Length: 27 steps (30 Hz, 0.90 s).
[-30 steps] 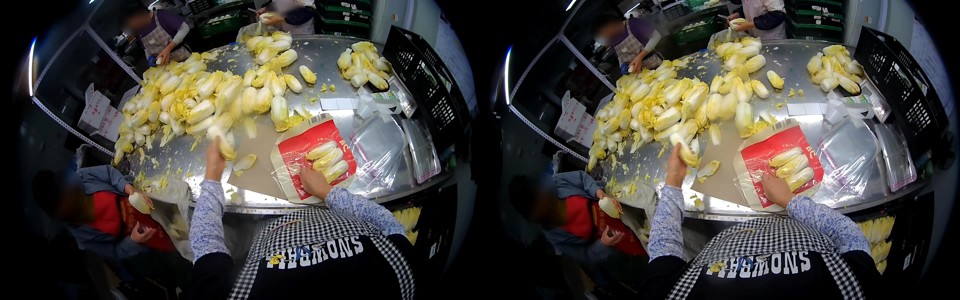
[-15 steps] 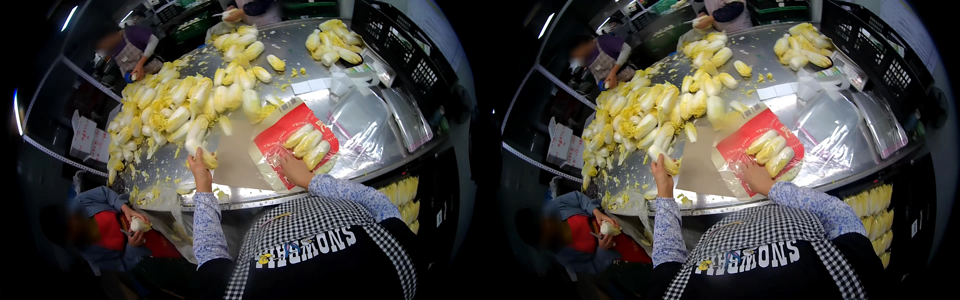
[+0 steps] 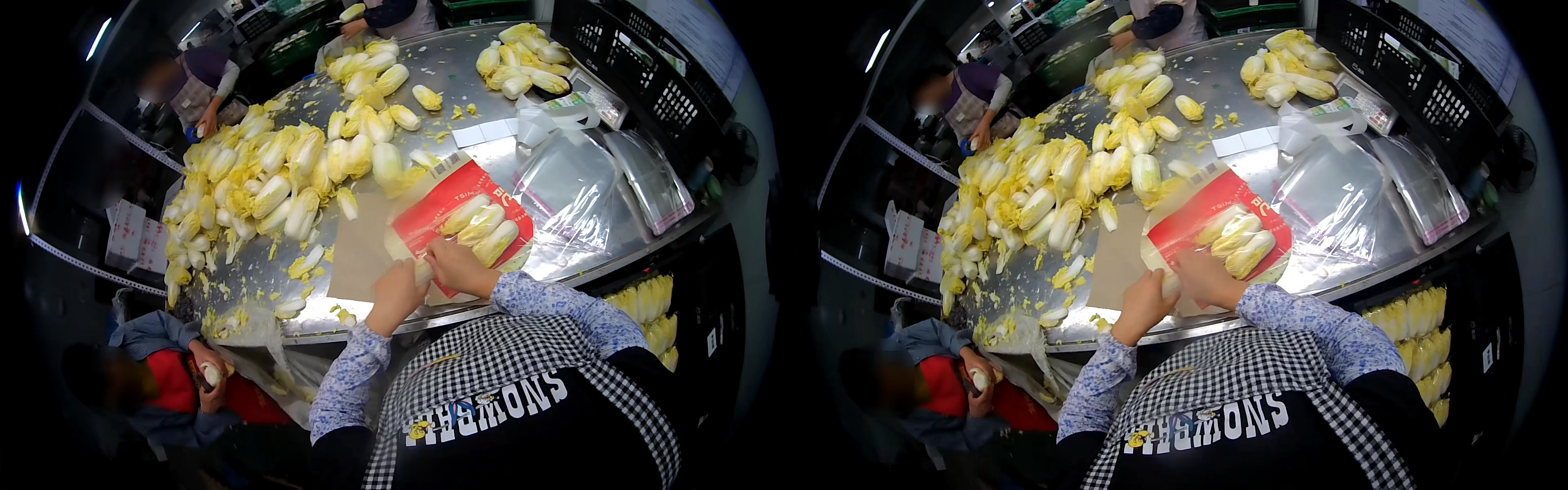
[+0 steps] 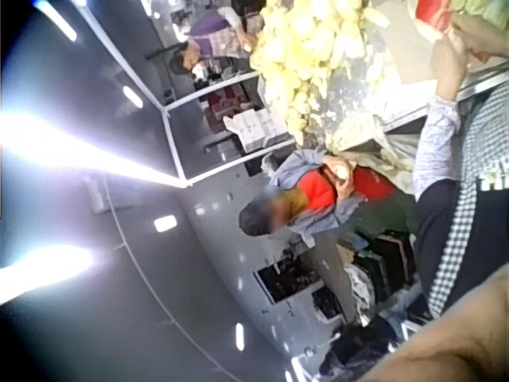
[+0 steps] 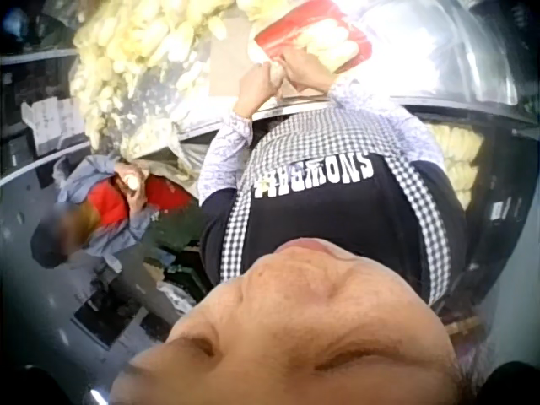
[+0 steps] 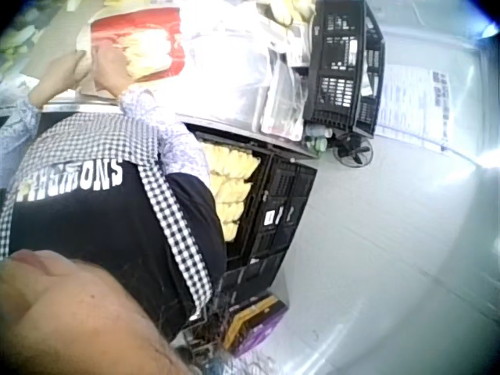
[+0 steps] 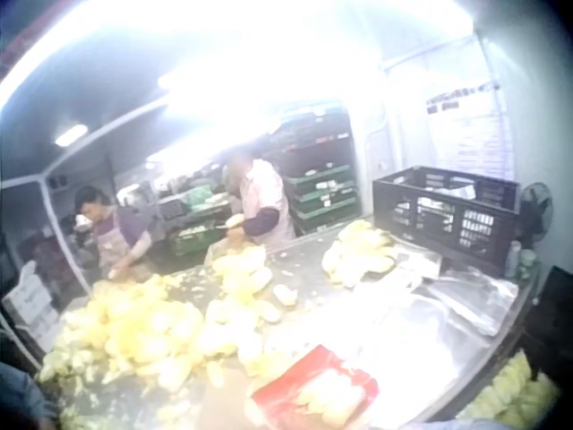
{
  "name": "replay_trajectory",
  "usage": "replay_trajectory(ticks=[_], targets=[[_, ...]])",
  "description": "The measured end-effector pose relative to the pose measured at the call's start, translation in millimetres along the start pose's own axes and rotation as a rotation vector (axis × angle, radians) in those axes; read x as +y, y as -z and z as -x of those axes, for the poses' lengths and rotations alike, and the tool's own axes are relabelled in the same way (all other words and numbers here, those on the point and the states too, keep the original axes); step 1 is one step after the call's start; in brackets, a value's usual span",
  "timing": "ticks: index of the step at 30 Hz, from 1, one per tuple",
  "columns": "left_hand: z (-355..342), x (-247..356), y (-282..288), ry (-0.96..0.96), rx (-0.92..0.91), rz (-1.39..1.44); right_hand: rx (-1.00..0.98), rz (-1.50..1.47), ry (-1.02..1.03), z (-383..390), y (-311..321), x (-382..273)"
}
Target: The person packs napa cabbage into plastic bags on a stainless steel table. They place several pieces of cabbage into each bag, seal the bags, and then place the sealed packages into a black crate. Other workers are visible in the background performing similar tasks.
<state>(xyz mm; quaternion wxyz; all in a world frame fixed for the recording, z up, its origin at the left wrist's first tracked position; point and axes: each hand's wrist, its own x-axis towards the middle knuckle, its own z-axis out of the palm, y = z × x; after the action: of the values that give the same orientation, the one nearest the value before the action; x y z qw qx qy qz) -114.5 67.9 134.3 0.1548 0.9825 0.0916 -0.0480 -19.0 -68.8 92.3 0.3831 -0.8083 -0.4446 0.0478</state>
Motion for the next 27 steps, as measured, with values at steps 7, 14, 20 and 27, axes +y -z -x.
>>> replay_trajectory(ticks=[7, 14, 20, 27], targets=[[-42, -11, -46, 0.087, -0.296, 1.058, 0.097, -0.181, -0.098, -18, 20, -9], [-51, -3, -62, -0.338, -0.021, 0.449, 0.048, -0.489, -0.251, -14, 79, 34], [-53, 3, -56, -0.232, -0.180, 0.684, -0.108, -0.076, -0.493, 30, 111, 167], [-60, 16, -55, -0.351, -0.017, 0.461, -0.239, -0.403, -0.679, 33, 98, 151]])
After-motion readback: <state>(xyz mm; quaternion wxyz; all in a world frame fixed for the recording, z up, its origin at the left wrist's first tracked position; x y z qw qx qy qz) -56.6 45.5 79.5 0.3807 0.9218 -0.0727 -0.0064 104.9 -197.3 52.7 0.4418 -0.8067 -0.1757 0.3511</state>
